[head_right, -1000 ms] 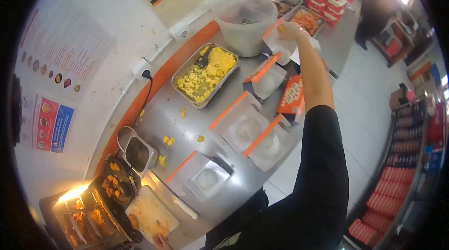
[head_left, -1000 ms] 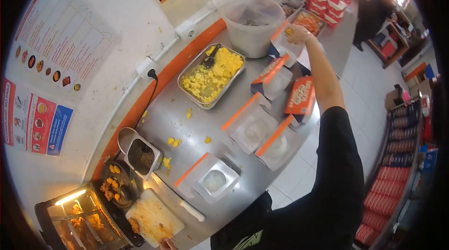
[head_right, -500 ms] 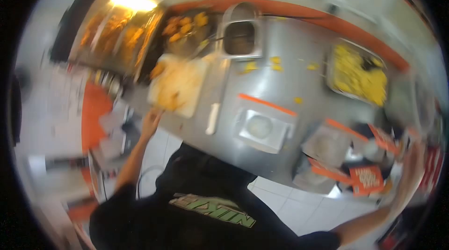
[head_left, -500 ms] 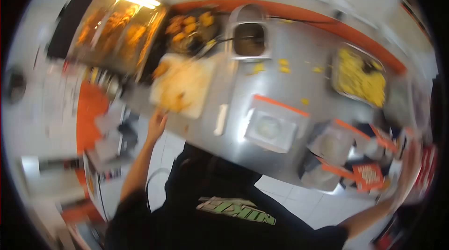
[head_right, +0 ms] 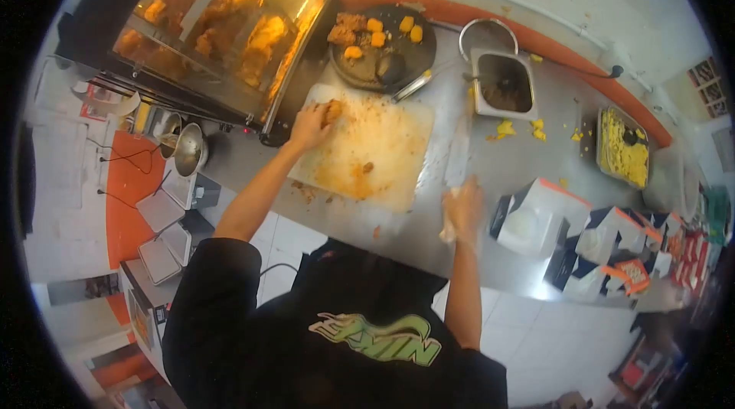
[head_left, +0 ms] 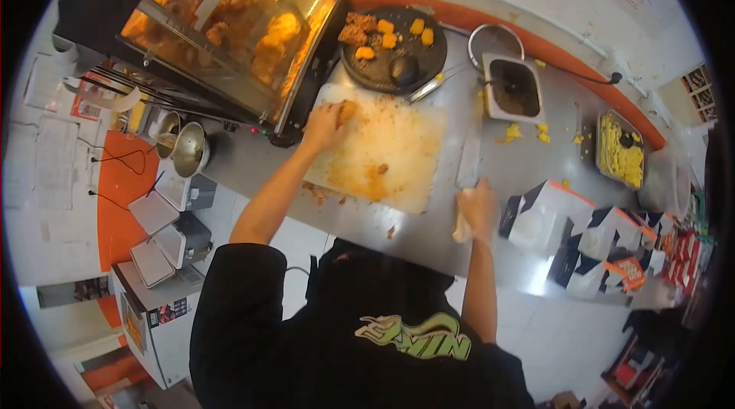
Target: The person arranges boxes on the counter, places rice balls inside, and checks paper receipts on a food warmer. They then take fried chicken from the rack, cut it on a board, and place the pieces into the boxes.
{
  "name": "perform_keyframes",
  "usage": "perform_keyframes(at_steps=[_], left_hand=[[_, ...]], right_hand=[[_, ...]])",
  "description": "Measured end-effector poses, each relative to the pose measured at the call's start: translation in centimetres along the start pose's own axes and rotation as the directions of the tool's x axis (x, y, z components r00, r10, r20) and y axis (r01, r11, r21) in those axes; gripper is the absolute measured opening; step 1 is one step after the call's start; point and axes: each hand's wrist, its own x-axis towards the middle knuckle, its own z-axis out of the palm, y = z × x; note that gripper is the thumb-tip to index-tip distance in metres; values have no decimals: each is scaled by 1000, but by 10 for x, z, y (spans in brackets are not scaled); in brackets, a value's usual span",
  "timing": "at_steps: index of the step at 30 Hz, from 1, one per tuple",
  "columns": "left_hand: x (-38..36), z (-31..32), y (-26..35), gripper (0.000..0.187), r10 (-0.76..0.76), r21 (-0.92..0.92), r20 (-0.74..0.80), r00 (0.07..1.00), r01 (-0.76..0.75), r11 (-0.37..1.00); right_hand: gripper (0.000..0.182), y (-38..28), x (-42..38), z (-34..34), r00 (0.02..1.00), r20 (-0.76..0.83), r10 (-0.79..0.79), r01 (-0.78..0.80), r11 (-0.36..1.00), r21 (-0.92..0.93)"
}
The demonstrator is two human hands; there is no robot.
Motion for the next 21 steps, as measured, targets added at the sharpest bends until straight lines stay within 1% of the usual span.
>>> perform_keyframes(at_steps=[1, 2, 3, 5, 6, 7, 8, 9, 10, 12, 13, 14, 15, 16, 17, 18, 19, 20, 21], left_hand=[[-9, 4, 12, 57, 34, -75, -35, 999, -37, 997], [-23, 7, 27, 58, 83, -109, -32, 996, -86, 990], [-36, 8, 43, 59, 134, -140, -36, 990, -138, 980], [-59, 5, 76, 54, 159, -314, -55, 986, -168, 935], [-68, 0, 75, 54, 170, -341, -26, 985, -168, 925], [-73, -4, 76, 49, 152, -474, -61, 987, -162, 866], [-71, -9, 77, 44, 121, -592, -105, 987, -160, 790], [-65, -19, 67, 32, 104, -585, -246, 964, -233, 777], [-58, -34, 59, 32, 105, -602, -235, 966, -229, 765], [-36, -55, 45, 22, 13, -751, -231, 973, -187, 633], [-24, -48, 46, 22, 17, -761, -218, 976, -181, 623], [-6, -40, 53, 17, 129, -793, -223, 966, -257, 553], [8, -32, 58, 15, 239, -820, -234, 942, -324, 472], [18, -17, 60, 15, 244, -825, -231, 942, -323, 465], [28, 2, 60, 18, 400, -722, -136, 906, -367, 587], [34, 15, 59, 22, 524, -597, -13, 851, -428, 679], [31, 20, 57, 22, 522, -603, -11, 853, -423, 677], [27, 25, 55, 27, 488, -566, 38, 872, -384, 730], [30, 28, 53, 32, 456, -520, 79, 887, -353, 778]], right_hand=[[54, -5, 1, 5, 999, 24, 44, -44, 998, 33], [54, -7, 2, 11, 996, 41, 82, -85, 994, 69], [54, 0, 5, 24, 994, 41, 100, -102, 993, 59], [46, 23, -3, 52, 999, 36, -19, 13, 988, 156], [46, 20, -23, 49, 999, 50, 17, -24, 990, 138], [42, 7, -43, 34, 992, 128, 11, -59, 925, 375], [38, -8, -54, 22, 983, 185, -21, -93, 803, 589], [34, -19, -75, 19, 978, 206, -32, -124, 708, 696], [34, -42, -90, 13, 978, 211, -12, -138, 717, 684], [27, -97, -112, 8, 955, 278, 102, -219, 875, 433], [25, -112, -113, 23, 974, 227, -13, -75, 923, 377], [24, -125, -102, 41, 974, 178, -140, 79, 946, 314], [23, -138, -93, 55, 965, 226, -133, 74, 965, 251], [23, -148, -86, 67, 954, 274, -123, 73, 980, 188], [23, -159, -83, 75, 956, 270, -119, 70, 981, 183], [21, -167, -79, 81, 972, 219, -88, 64, 991, 115], [19, -170, -77, 86, 983, 173, -58, 51, 998, 47], [19, -160, -72, 107, 982, 179, -53, 46, 998, 45], [19, -144, -62, 140, 983, 26, -181, 178, 979, 104]])
